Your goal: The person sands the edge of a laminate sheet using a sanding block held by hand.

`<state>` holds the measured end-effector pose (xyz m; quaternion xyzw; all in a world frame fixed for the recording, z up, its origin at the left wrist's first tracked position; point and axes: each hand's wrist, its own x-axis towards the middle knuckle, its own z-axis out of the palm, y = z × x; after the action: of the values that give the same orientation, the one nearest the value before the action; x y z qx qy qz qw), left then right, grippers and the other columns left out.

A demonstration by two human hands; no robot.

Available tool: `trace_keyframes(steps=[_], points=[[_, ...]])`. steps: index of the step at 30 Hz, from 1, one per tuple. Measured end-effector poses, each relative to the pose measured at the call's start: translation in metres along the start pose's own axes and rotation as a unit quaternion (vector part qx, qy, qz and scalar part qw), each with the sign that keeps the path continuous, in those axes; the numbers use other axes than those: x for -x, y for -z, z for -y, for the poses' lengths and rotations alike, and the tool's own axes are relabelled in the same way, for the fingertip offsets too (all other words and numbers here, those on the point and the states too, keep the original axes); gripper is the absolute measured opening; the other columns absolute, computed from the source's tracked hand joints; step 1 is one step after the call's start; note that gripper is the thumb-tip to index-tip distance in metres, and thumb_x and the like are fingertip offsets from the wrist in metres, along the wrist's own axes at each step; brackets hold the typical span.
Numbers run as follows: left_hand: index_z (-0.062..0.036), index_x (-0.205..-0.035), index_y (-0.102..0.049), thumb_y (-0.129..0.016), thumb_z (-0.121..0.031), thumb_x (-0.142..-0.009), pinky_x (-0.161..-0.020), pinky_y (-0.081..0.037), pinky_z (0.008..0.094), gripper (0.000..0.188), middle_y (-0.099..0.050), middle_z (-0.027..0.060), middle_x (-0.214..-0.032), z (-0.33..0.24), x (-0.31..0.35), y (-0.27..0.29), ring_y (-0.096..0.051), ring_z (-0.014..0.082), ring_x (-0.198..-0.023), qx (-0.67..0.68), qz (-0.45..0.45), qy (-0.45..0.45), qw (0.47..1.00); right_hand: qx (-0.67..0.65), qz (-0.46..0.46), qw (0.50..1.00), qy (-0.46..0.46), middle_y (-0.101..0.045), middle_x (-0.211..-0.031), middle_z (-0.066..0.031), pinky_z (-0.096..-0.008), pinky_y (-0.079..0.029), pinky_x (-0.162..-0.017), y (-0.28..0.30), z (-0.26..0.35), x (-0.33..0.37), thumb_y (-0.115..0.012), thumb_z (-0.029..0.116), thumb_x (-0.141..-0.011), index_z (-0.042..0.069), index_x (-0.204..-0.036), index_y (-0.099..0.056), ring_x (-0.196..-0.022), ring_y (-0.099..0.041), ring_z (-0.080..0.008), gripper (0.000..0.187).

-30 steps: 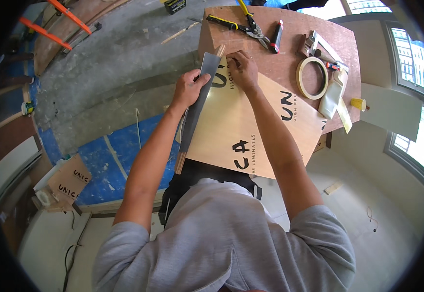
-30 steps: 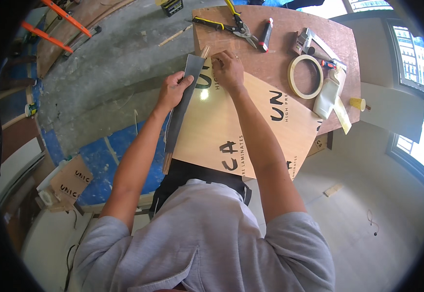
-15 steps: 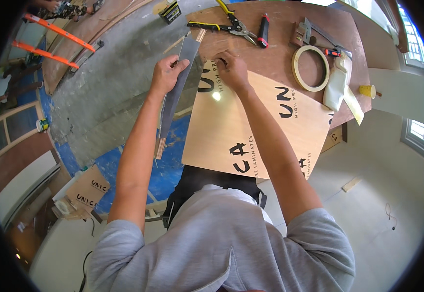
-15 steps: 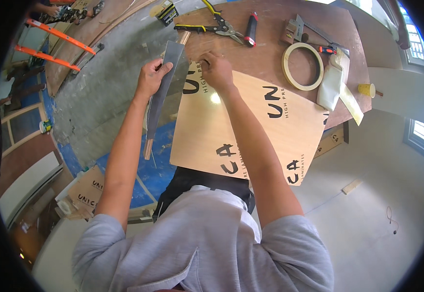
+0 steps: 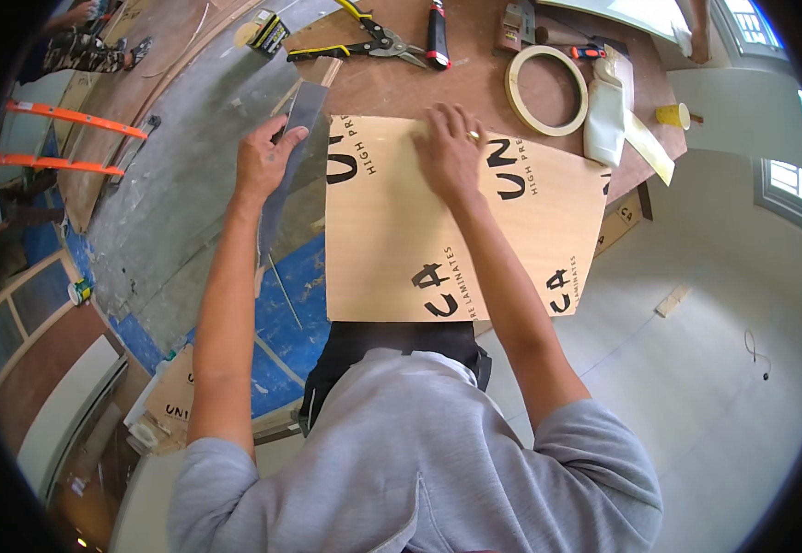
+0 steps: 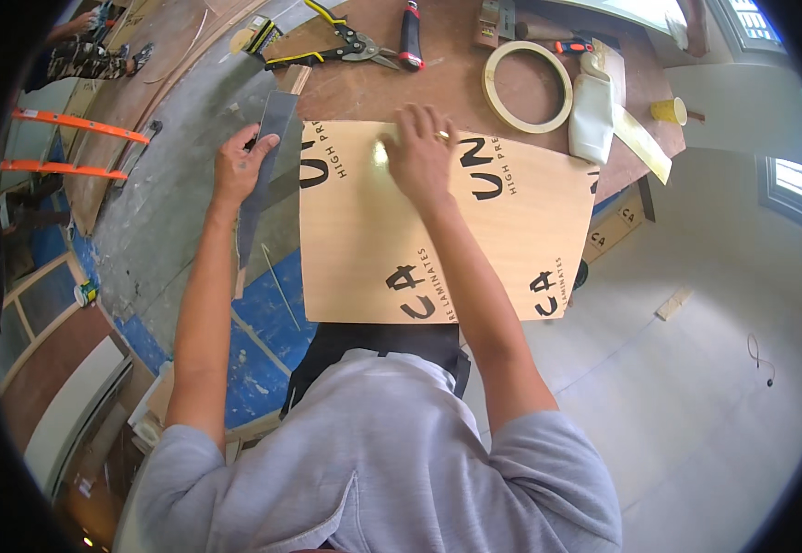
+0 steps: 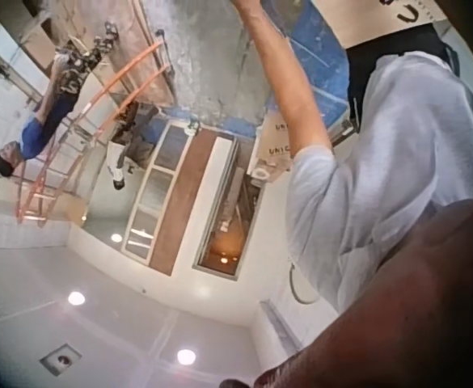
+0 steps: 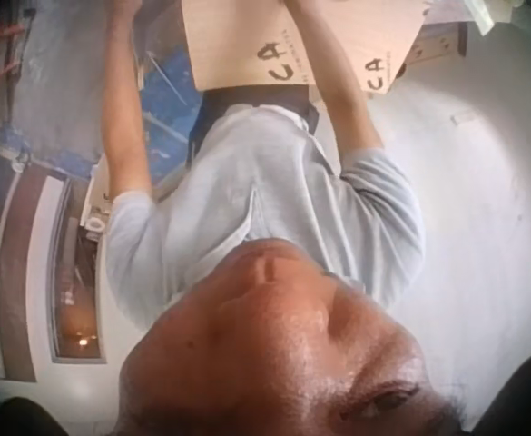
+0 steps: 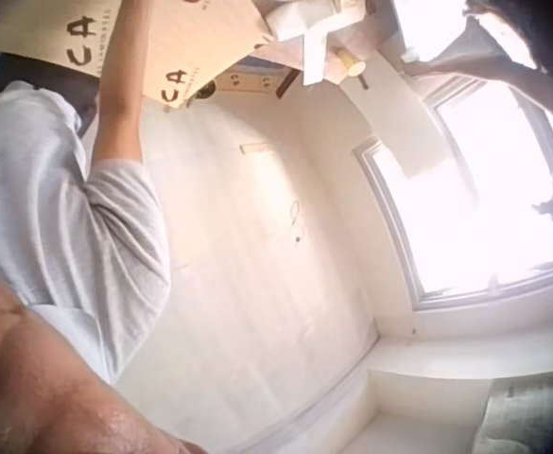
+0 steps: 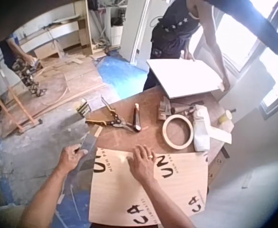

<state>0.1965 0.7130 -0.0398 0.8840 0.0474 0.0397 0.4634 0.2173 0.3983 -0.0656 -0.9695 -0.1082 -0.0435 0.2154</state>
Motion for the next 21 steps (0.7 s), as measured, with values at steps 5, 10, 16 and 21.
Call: trace_keyframes(steps=[5, 10, 16, 21], points=[[0.003, -0.102, -0.068, -0.082, -0.028, -0.091, -0.067, -0.047, 0.033, 0.036, -0.06, 0.0177, -0.081, -0.015, -0.016, -0.001, -0.05, 0.0232, -0.069, -0.021, 0.048, -0.075, 0.996, 0.059, 0.031, 0.998, -0.018, -0.036, -0.168, -0.0107, -0.0528, -0.011, -0.127, 0.008, -0.048, 0.034, -0.054, 0.044, -0.104, 0.016, -0.157, -0.046, -0.158, -0.025, -0.0307, 0.06], [0.0049, -0.116, -0.072, -0.079, -0.022, -0.095, -0.083, -0.052, 0.0281, 0.035, -0.075, 0.0062, -0.103, -0.025, -0.034, 0.0, -0.065, 0.0133, -0.09, 0.025, 0.161, -0.017, 0.986, 0.036, 0.033, 0.999, -0.02, -0.034, -0.169, -0.0112, -0.0506, -0.011, -0.128, 0.011, -0.053, 0.035, -0.052, 0.043, -0.105, 0.015, -0.158, -0.045, -0.159, -0.023, -0.0312, 0.06], [0.0021, -0.119, -0.068, -0.074, -0.014, -0.096, -0.08, -0.05, 0.0254, 0.029, -0.069, 0.0006, -0.097, -0.068, -0.067, -0.018, -0.062, 0.0097, -0.088, 0.1, 0.27, 0.024, 0.957, -0.112, -0.253, 0.926, -0.257, -0.058, -0.14, -0.0157, -0.0489, -0.035, -0.115, 0.084, -0.105, 0.164, -0.074, 0.014, -0.092, 0.006, -0.127, -0.064, -0.135, -0.051, -0.0341, 0.038], [0.0016, -0.12, -0.068, -0.073, -0.013, -0.094, -0.084, -0.05, 0.0254, 0.03, -0.069, 0.001, -0.101, -0.104, -0.101, -0.057, -0.061, 0.0094, -0.093, 0.058, 0.417, 0.026, 0.906, -0.31, -0.352, 0.554, -0.687, -0.038, -0.156, -0.0151, -0.0473, -0.036, -0.117, 0.109, -0.141, 0.365, -0.081, 0.044, -0.089, 0.003, -0.147, -0.046, -0.14, -0.044, -0.0335, 0.079]])
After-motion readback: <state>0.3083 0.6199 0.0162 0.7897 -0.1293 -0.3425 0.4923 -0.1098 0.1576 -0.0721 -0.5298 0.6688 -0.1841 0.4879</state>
